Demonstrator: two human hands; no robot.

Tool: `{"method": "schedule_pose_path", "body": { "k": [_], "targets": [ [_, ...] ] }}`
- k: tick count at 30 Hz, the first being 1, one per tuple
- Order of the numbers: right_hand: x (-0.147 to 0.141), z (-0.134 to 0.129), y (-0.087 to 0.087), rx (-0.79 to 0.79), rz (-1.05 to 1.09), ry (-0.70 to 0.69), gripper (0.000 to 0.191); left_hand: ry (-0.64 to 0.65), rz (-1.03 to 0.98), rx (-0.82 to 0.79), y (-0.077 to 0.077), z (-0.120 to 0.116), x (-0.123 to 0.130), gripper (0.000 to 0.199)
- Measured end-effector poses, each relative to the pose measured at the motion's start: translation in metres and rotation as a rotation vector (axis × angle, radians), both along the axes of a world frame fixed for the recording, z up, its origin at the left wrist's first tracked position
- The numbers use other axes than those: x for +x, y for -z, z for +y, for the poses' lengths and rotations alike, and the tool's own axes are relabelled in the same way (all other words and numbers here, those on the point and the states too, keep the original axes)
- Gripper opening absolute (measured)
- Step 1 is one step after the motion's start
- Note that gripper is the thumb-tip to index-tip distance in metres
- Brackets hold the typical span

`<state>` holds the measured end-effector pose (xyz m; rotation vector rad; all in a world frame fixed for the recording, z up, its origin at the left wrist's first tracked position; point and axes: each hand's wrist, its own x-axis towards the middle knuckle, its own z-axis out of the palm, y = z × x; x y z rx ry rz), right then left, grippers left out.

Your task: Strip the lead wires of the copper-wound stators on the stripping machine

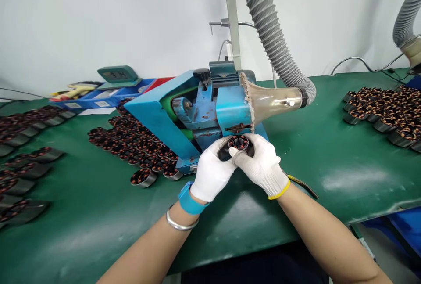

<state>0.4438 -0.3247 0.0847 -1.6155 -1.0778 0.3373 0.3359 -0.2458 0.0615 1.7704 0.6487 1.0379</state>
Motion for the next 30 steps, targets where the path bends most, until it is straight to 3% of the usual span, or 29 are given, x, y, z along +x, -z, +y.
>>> {"method": "schedule_pose_path", "body": {
  "k": [7,14,21,30],
  "targets": [
    [0.003,0.003,-0.013,0.027,-0.010,-0.012,0.020,-0.043,0.017,0.045,-0.015,0.000,0.006,0.035],
    [0.006,0.002,-0.004,0.092,-0.067,-0.024,0.026,-0.040,-0.016,0.066,-0.006,0.000,0.006,0.041],
    [0.003,0.003,-0.010,0.038,0.030,-0.016,0.023,-0.049,0.027,0.055,-0.017,-0.002,0.006,0.033],
    [0.002,0.005,0.002,0.098,0.114,-0.049,0.032,-0.083,0.037,0.067,-0.011,-0.001,0.006,0.035]
  ]
}}
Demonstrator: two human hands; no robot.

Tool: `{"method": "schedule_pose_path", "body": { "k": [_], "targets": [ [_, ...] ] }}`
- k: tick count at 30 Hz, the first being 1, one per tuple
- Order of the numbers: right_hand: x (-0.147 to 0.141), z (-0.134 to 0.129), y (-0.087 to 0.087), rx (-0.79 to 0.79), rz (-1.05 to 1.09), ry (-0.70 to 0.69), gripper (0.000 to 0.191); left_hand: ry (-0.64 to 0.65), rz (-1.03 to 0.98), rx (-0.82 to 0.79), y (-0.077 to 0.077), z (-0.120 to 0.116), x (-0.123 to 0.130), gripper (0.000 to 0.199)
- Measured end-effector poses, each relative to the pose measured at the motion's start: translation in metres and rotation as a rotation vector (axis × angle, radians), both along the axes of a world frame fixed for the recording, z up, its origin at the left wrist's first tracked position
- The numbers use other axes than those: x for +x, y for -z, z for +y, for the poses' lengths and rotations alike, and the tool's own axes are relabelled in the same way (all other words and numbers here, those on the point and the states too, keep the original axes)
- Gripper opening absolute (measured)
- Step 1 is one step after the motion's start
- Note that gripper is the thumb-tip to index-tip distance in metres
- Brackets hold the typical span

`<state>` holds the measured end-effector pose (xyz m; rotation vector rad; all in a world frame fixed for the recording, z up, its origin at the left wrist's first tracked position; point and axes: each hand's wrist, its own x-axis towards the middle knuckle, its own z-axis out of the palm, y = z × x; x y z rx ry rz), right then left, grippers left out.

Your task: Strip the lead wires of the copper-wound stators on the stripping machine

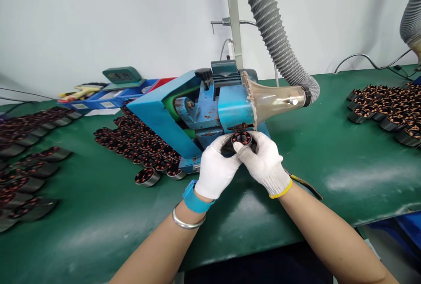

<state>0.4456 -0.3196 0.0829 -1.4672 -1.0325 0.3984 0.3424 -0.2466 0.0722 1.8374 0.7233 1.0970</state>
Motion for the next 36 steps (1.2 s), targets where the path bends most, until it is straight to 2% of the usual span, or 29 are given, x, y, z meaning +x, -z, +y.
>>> {"method": "schedule_pose_path", "body": {
  "k": [3,6,11,15,17,19,22,24,27,29,31,33,36],
  "targets": [
    [-0.001,-0.001,-0.002,-0.023,0.042,-0.017,0.031,0.010,-0.022,-0.017,-0.001,0.000,0.001,0.033],
    [0.000,-0.007,0.000,0.012,-0.048,-0.041,0.035,-0.011,-0.025,0.057,0.004,-0.004,-0.003,0.039],
    [0.000,-0.021,0.005,0.072,-0.197,-0.139,0.040,0.043,-0.057,0.115,0.018,-0.012,-0.017,0.051],
    [-0.004,-0.023,0.009,0.200,-0.224,-0.050,0.019,0.040,-0.052,0.052,0.020,-0.015,-0.020,0.046],
    [-0.001,-0.020,0.011,0.188,-0.128,0.019,0.014,-0.029,-0.086,0.029,0.018,-0.015,-0.019,0.047],
    [0.004,-0.017,0.014,0.059,0.066,0.049,0.020,-0.149,-0.147,0.031,0.016,-0.014,-0.019,0.050],
    [0.010,-0.013,0.014,-0.076,0.311,-0.004,0.028,-0.254,-0.184,0.093,0.012,-0.009,-0.022,0.055],
    [0.009,-0.013,0.012,-0.024,0.304,-0.075,0.028,-0.211,-0.109,0.169,0.010,-0.006,-0.026,0.054],
    [0.001,-0.015,0.007,0.098,0.156,-0.154,0.036,-0.054,0.077,0.372,0.010,-0.005,-0.032,0.043],
    [-0.003,-0.016,0.006,0.083,0.193,-0.158,0.026,0.006,0.132,0.443,0.012,-0.006,-0.033,0.039],
    [-0.005,-0.015,0.008,-0.010,0.343,-0.138,0.023,-0.015,0.124,0.368,0.015,-0.009,-0.031,0.041],
    [-0.003,-0.012,0.013,-0.078,0.483,-0.128,0.025,-0.046,0.094,0.220,0.017,-0.011,-0.028,0.045],
    [0.000,-0.006,0.021,-0.025,0.658,-0.097,0.025,-0.099,0.017,0.077,0.018,-0.013,-0.023,0.049]
  ]
}}
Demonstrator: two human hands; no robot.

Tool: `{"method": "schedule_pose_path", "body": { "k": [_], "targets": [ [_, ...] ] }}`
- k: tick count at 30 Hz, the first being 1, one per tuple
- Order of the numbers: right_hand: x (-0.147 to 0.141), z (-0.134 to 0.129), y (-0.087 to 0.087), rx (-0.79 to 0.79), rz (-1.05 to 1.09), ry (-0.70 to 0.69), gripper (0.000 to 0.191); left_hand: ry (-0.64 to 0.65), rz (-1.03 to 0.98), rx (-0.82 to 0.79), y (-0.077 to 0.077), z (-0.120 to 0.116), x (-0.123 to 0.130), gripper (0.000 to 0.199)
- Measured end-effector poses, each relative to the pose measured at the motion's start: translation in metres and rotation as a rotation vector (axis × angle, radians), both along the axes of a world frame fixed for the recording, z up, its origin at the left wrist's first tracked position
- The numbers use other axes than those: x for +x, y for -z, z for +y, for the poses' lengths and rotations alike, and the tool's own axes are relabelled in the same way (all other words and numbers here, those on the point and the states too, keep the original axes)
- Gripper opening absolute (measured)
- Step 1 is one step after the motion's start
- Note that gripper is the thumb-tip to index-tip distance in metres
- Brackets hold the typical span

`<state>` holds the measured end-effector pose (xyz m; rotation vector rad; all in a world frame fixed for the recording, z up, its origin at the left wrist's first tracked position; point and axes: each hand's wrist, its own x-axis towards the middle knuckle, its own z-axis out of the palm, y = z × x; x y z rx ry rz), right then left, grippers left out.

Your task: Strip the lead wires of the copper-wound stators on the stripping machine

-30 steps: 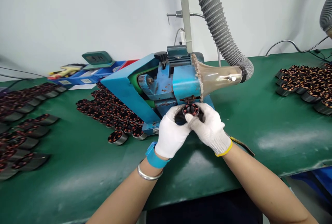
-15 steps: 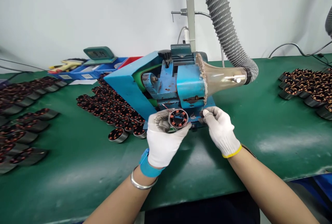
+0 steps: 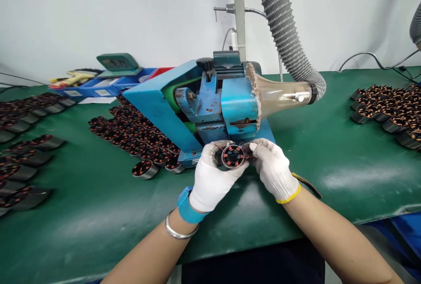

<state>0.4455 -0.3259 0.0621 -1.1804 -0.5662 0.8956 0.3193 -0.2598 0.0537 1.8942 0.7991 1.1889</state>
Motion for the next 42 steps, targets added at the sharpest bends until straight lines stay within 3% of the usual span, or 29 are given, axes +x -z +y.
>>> {"method": "schedule_pose_path", "body": {
  "k": [2,4,9,12,16,20,22,26,28,32,34,39,42],
  "targets": [
    [0.002,0.001,0.001,0.016,0.026,0.043,0.023,-0.064,-0.038,-0.005,-0.001,0.001,0.001,0.051],
    [0.004,-0.003,-0.003,0.029,-0.103,0.060,0.021,-0.099,-0.036,0.019,-0.002,0.002,0.001,0.052],
    [0.008,-0.019,-0.021,0.202,-0.962,-0.074,0.044,0.098,0.097,0.060,0.000,0.003,-0.002,0.042],
    [0.014,-0.022,-0.026,0.076,-1.249,-0.191,0.023,0.156,0.125,0.093,0.001,0.002,-0.004,0.039],
    [0.028,-0.023,-0.031,-0.133,-1.040,-0.263,0.032,0.118,0.093,0.048,-0.003,-0.001,-0.002,0.043],
    [0.042,-0.024,-0.038,-0.082,-0.668,0.023,0.037,-0.034,0.057,0.042,-0.006,-0.001,0.001,0.046],
    [0.040,-0.024,-0.038,-0.112,-0.609,0.060,0.038,-0.048,0.072,0.034,-0.004,0.000,0.000,0.050],
    [0.020,-0.018,-0.029,-0.126,-0.529,-0.177,0.027,0.159,0.109,-0.049,0.000,0.001,-0.006,0.058],
    [0.014,-0.013,-0.023,-0.072,-0.451,-0.202,0.024,0.243,0.126,-0.073,0.000,-0.001,-0.007,0.054],
    [0.029,-0.006,-0.018,0.001,-0.288,0.114,0.024,0.211,0.130,-0.088,-0.005,-0.007,-0.002,0.046],
    [0.037,-0.006,-0.020,0.001,-0.266,0.200,0.027,0.175,0.093,-0.142,-0.007,-0.009,0.003,0.047],
    [0.019,-0.014,-0.030,-0.169,-0.454,-0.159,0.035,0.095,-0.011,-0.195,-0.014,-0.006,0.013,0.052],
    [0.004,-0.011,-0.028,-0.104,-0.468,-0.184,0.043,0.016,-0.022,-0.170,-0.020,-0.002,0.020,0.052]
  ]
}}
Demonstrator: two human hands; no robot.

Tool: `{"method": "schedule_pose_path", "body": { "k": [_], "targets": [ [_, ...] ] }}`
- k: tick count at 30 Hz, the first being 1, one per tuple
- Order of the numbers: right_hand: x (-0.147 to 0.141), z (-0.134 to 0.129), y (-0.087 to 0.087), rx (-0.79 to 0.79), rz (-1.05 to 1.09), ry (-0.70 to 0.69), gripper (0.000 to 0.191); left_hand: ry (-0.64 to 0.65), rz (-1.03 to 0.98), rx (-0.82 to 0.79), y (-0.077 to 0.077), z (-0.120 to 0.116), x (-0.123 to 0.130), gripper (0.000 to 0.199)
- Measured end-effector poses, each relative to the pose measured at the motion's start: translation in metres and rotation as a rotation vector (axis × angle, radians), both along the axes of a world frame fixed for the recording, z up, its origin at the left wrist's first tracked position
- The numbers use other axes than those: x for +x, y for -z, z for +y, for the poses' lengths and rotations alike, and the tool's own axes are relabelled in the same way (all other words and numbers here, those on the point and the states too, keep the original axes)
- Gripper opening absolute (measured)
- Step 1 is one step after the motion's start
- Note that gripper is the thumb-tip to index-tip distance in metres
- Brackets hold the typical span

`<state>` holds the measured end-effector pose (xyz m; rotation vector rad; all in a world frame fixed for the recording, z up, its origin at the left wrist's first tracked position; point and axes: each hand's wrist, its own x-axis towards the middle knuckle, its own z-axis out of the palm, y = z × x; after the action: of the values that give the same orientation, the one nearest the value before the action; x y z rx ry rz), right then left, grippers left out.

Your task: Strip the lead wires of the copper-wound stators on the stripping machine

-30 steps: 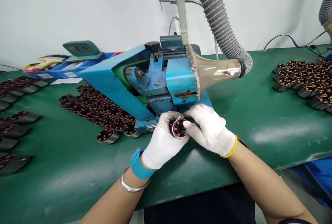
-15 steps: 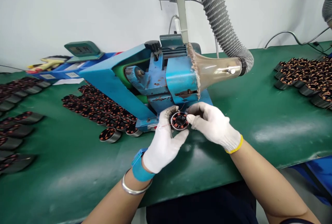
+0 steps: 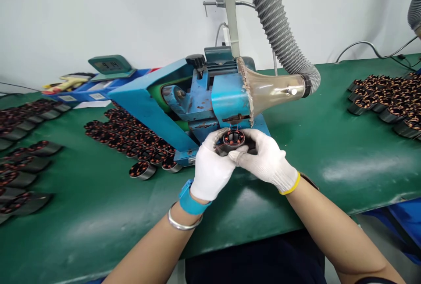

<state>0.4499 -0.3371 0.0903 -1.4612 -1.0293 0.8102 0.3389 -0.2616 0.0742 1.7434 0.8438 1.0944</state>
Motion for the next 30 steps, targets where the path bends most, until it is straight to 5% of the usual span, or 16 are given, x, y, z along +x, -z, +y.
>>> {"method": "schedule_pose_path", "body": {
  "k": [8,17,30],
  "targets": [
    [0.007,0.016,0.016,0.221,0.045,0.016,0.040,-0.055,-0.031,0.038,-0.008,0.005,0.015,0.041],
    [0.005,0.017,0.011,0.256,0.170,-0.011,0.023,-0.086,-0.002,0.069,-0.014,0.005,0.019,0.033],
    [0.002,0.015,0.008,0.243,0.204,0.055,0.031,-0.123,0.038,0.067,-0.015,0.008,0.023,0.032]
  ]
}}
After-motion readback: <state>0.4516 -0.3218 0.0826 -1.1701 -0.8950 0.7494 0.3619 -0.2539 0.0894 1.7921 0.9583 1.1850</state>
